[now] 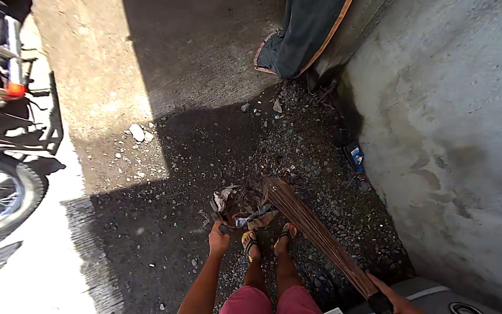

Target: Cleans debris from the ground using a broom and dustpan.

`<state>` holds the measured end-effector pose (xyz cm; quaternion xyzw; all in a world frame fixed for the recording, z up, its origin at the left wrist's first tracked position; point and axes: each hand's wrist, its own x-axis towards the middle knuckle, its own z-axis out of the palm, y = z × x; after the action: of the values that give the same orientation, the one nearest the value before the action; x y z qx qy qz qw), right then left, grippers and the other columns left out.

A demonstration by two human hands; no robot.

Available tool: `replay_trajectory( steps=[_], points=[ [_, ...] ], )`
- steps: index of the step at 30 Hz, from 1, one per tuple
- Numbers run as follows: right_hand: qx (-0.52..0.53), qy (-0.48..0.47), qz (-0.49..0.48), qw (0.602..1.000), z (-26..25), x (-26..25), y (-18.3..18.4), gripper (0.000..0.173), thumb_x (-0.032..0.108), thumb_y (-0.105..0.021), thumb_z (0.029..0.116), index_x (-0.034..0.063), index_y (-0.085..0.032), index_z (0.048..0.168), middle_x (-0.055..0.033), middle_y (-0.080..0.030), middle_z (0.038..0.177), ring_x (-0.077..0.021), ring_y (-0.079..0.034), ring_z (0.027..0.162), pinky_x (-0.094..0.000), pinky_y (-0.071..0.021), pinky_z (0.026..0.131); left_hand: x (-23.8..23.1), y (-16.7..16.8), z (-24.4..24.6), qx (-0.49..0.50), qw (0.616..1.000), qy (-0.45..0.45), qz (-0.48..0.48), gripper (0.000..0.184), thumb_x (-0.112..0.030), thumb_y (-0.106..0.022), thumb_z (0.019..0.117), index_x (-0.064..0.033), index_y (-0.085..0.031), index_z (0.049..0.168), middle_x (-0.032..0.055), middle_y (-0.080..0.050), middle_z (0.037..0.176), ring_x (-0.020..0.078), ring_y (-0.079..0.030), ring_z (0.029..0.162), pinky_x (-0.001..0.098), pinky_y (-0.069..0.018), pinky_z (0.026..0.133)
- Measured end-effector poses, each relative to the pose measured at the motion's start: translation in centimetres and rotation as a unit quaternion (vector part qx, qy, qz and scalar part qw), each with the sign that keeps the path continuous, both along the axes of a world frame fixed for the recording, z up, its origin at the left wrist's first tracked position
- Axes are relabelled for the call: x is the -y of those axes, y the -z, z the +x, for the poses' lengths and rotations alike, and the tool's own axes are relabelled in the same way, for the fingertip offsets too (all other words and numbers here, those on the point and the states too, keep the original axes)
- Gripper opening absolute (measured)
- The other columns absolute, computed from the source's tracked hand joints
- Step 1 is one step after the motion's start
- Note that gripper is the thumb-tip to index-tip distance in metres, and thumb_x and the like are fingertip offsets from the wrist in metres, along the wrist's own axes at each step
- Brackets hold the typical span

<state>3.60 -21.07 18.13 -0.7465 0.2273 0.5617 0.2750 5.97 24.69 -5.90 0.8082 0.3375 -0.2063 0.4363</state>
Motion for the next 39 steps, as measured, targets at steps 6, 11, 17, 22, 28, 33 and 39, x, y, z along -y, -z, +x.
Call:
replay_trajectory(
  steps=[6, 11, 17, 22, 28, 33, 39],
  points=[
    [0.053, 0.238, -0.025, 0.969, 5.7, -2.7, 13.0, 0.101, -0.005, -0.069, 0.0854, 0.0231, -0.013, 0.165, -0.0271, -0.044, 0.148, -0.0413, -0.06, 0.114, -0.0565, -0.0558, 0.082, 1.3, -0.3, 2.7, -0.012, 1.0, 0.026, 0.01, 0.034, 0.006, -0.066, 0.0867, 0.0027, -0.062, 0.12, 0.0253, -0.062, 0.13, 0.0382, -0.063, 0.116, 0.0563, -0.0493, 0.098],
    [-0.035, 0.181, 0.038, 0.982, 0.8, -11.3, 18.8, 0.111, -0.001, -0.074, 0.0801, 0.0233, -0.007, 0.166, -0.0256, -0.046, 0.151, -0.0377, -0.054, 0.131, -0.0554, -0.0486, 0.102, 0.6, -0.4, 3.5, -0.043, 0.999, 0.004, 0.022, 0.035, 0.002, -0.068, 0.0881, -0.0007, -0.061, 0.123, 0.0251, -0.067, 0.118, 0.0395, -0.065, 0.11, 0.0591, -0.0497, 0.093],
    [-0.065, 0.101, 0.088, 0.989, -2.4, -7.8, 9.3, 0.116, 0.0, -0.076, 0.075, 0.0177, -0.008, 0.166, -0.026, -0.045, 0.152, -0.0369, -0.054, 0.133, -0.054, -0.0482, 0.105, -0.6, 0.2, 1.5, 0.002, 0.997, -0.08, 0.017, 0.035, 0.004, -0.07, 0.0879, 0.0018, -0.061, 0.122, 0.0249, -0.066, 0.117, 0.0376, -0.064, 0.109, 0.0569, -0.0491, 0.093],
    [0.013, 0.067, 0.024, 0.997, 2.1, -0.6, 4.6, 0.111, 0.0, -0.079, 0.078, 0.0254, -0.015, 0.166, -0.0265, -0.052, 0.143, -0.0394, -0.067, 0.106, -0.0561, -0.0583, 0.082, 0.6, 0.4, -0.4, 0.03, 0.981, -0.189, 0.006, 0.033, 0.006, -0.071, 0.0867, 0.0033, -0.061, 0.118, 0.0233, -0.066, 0.111, 0.0326, -0.063, 0.102, 0.0521, -0.0496, 0.089],
    [0.105, 0.104, -0.017, 0.989, 12.4, -2.7, 15.0, 0.11, -0.001, -0.076, 0.0798, 0.0198, -0.01, 0.166, -0.026, -0.043, 0.153, -0.0393, -0.051, 0.134, -0.0569, -0.0458, 0.105, 5.6, 0.4, 0.3, 0.018, 0.955, -0.297, -0.005, 0.037, 0.004, -0.072, 0.0891, 0.0013, -0.058, 0.123, 0.0242, -0.065, 0.112, 0.0341, -0.062, 0.103, 0.0527, -0.0497, 0.088],
    [0.01, -0.017, -0.016, 1.0, 10.5, -8.3, 21.4, 0.11, 0.008, -0.078, 0.0795, 0.0252, -0.012, 0.166, -0.0261, -0.052, 0.146, -0.0413, -0.054, 0.132, -0.0594, -0.0461, 0.105, 6.3, 0.4, 1.1, 0.007, 0.953, -0.304, -0.01, 0.039, 0.003, -0.071, 0.0912, 0.0006, -0.056, 0.127, 0.0243, -0.065, 0.115, 0.0341, -0.063, 0.104, 0.0516, -0.0508, 0.089],
    [-0.043, -0.029, 0.012, 0.999, 7.9, -3.2, 10.0, 0.105, 0.001, -0.075, 0.0836, 0.0287, -0.014, 0.165, -0.0268, -0.053, 0.139, -0.0355, -0.067, 0.099, -0.0519, -0.057, 0.081, 4.7, 0.2, 1.3, -0.012, 0.962, -0.273, -0.022, 0.042, 0.002, -0.071, 0.0915, 0.0014, -0.054, 0.13, 0.0258, -0.064, 0.119, 0.0364, -0.062, 0.11, 0.0535, -0.0494, 0.094]
  ],
)
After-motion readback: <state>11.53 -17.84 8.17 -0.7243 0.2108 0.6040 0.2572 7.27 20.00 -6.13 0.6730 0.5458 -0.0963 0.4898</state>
